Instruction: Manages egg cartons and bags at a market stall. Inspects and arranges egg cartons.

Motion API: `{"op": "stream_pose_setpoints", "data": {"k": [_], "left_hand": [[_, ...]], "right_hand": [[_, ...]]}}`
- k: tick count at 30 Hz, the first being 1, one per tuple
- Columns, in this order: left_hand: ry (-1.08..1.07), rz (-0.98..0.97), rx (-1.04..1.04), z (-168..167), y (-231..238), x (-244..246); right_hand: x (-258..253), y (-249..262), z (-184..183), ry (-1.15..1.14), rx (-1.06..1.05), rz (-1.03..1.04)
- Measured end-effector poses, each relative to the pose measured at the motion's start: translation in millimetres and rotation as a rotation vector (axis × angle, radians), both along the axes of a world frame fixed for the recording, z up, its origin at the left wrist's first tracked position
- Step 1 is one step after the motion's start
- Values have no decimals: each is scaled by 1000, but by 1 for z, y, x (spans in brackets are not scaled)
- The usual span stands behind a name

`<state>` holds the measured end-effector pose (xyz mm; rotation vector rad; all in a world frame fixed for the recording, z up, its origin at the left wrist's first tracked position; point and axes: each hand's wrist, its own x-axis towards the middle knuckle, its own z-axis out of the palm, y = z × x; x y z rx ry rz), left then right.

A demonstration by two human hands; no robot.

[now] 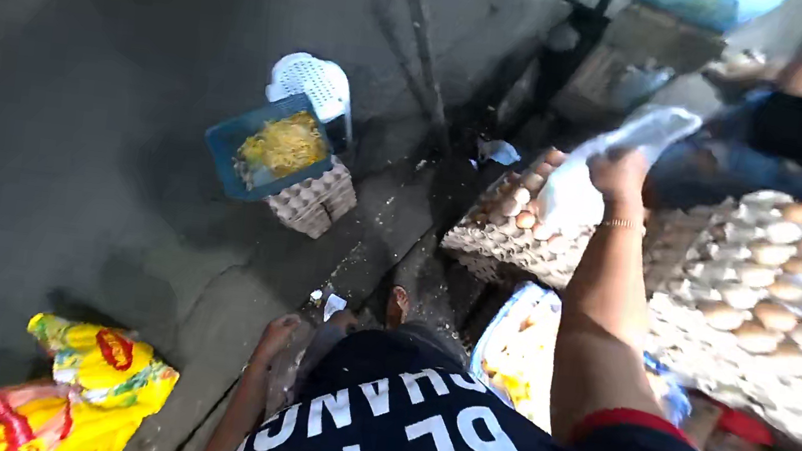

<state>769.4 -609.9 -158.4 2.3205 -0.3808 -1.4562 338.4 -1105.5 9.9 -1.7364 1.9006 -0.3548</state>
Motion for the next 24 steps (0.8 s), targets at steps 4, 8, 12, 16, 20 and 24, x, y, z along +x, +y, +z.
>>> {"op": "stream_pose_setpoints", "data": {"k": [4,8,12,16,20,24], "left_hand": [[-9,11,48,19,-37,-1],[8,-117,-85,26,-108,13],[-26,-383,-358,65,-214,19],[-55,-605,-686,114,-298,23],[-140,-798,-697,139,-340,53],[-267,-741,-632,137,-344,125]], "right_hand": [[-1,-18,67,-208,-186,-25],[44,3,107,-407,-320,207],[116,35,90,-536,-366,422],[204,52,34,-662,-233,402],[316,81,-3,-699,32,407],[405,101,-21,-767,74,596]]}}
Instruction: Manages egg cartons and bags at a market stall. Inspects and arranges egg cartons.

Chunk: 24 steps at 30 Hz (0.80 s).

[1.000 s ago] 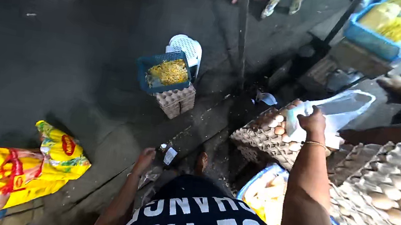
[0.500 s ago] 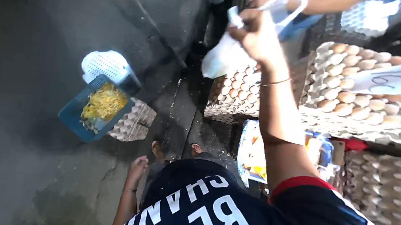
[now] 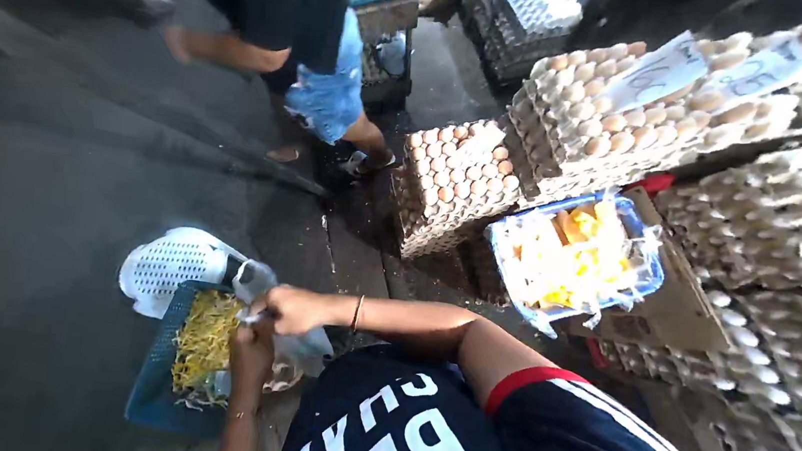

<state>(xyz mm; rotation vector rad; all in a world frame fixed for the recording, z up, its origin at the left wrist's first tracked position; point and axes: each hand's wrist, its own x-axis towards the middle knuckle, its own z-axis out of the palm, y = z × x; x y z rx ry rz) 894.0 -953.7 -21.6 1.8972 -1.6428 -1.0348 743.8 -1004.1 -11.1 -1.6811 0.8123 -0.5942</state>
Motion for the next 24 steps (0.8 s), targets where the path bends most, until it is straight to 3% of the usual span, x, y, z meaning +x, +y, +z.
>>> {"op": "stream_pose_setpoints", "data": {"k": [3,8,11,16,21,24], "left_hand": [[47,107,-40,-5,12,65],[34,297,-50,-15,35,151],[-11,318,-34,-46,36,180],[-230,187,159,-97,37,194],[-426,78,311,-132,33,190],[-515,52,469,-128,21,172]], "right_hand": [[24,-2,-4,-61,-17,32],[12,-11,-42,297,146,-85],[-16,-9,-70,446,241,-172],[-89,-7,-95,611,301,-374],[-188,-32,-95,715,282,-607],[-265,-62,-106,841,250,-724]]}}
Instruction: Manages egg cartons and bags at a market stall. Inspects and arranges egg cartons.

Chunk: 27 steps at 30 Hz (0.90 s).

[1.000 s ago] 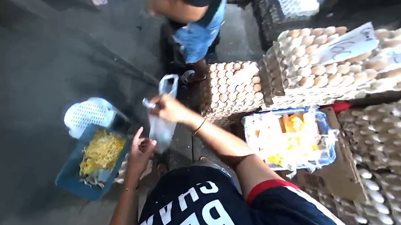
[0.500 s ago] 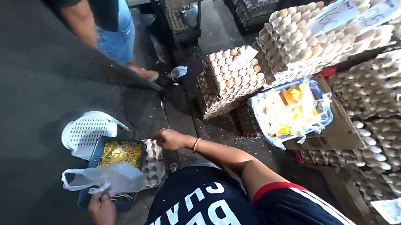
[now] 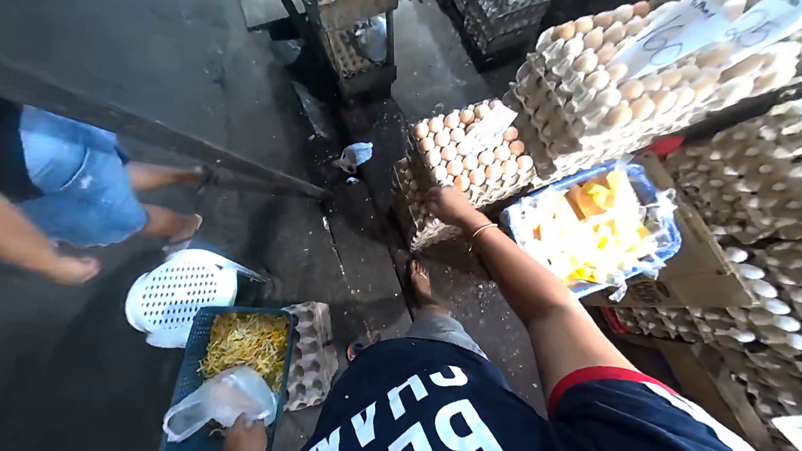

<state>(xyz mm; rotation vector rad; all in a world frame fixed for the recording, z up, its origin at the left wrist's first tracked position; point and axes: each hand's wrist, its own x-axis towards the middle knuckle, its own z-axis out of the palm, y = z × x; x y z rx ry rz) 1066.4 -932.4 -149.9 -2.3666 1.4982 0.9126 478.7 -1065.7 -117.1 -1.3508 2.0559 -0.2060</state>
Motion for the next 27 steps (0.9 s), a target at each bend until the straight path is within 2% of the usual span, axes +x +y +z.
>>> {"op": "stream_pose_setpoints", "data": {"k": [2,4,8,11,14,16,19,23,25,27], "left_hand": [[-65,2,23,-2,-6,-13],[-123,15,-38,-4,-9,-29],[-199,-8,-205,15,-44,-97],[-74,-33,-203,42,-86,-168],[117,-113,-165,48,-123,-236],[231,-171,-120,49,-146,-281],[422,-279,-74,54,-179,-356],[636,-455,-29,65,-217,-457],[775,-449,-82,66,-229,-499],[913,-309,-54,72,-236,-535]], "right_hand": [[-50,-20,4,124,-23,-26],[-100,-38,3,249,-68,-43],[-190,-70,9,407,-45,-20],[-245,-87,1,415,2,38],[-283,-99,-5,315,16,114],[-294,-105,-4,203,45,120],[-293,-106,9,54,-13,19],[-280,-90,40,86,-129,-41],[-269,-77,63,65,-246,-8],[-257,-63,79,-55,-372,1]]}}
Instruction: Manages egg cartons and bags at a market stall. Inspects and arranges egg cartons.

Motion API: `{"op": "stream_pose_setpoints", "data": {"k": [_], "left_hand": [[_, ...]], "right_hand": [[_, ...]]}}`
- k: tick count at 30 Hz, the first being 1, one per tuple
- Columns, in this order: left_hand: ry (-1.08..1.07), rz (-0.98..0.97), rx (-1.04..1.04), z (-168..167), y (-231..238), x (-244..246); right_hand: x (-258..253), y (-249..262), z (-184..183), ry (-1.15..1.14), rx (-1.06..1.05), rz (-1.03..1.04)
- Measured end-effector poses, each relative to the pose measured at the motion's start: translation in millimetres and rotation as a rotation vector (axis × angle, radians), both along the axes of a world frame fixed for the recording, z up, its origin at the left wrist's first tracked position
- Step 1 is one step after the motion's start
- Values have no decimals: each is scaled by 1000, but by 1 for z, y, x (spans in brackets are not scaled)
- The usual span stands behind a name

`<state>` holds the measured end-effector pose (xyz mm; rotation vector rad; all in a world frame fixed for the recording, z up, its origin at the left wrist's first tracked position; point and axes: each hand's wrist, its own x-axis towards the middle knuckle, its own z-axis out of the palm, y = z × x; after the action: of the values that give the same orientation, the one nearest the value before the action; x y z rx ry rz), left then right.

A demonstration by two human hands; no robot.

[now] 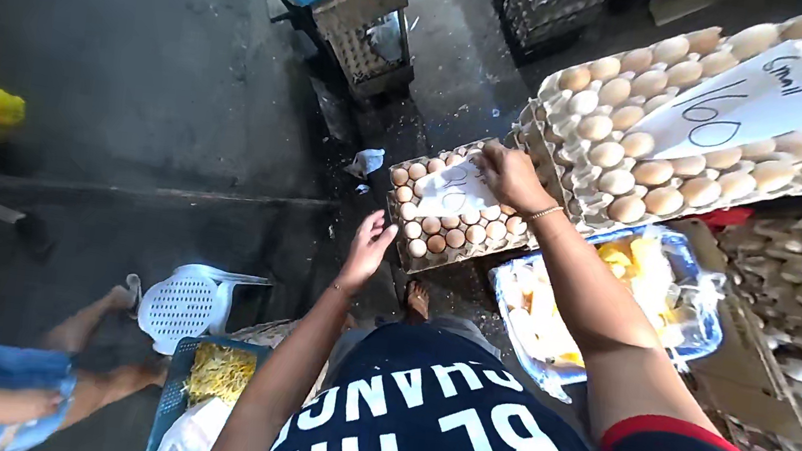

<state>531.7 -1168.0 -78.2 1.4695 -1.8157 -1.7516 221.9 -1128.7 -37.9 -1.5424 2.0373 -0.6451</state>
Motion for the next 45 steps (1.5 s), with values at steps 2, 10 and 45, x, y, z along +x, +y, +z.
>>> {"op": "stream_pose_setpoints", "data": {"k": [2,10,45], "left_hand": [[126,114,177,7,-2,-28],[374,70,145,-1,3,-61],[-565,-1051,-692,-105,-57,-180]], "right_hand": [[14,15,6,-143,-138,-8],[26,76,-2,-415,-175,-270],[-21,78,-80,-197,112,-736]]}}
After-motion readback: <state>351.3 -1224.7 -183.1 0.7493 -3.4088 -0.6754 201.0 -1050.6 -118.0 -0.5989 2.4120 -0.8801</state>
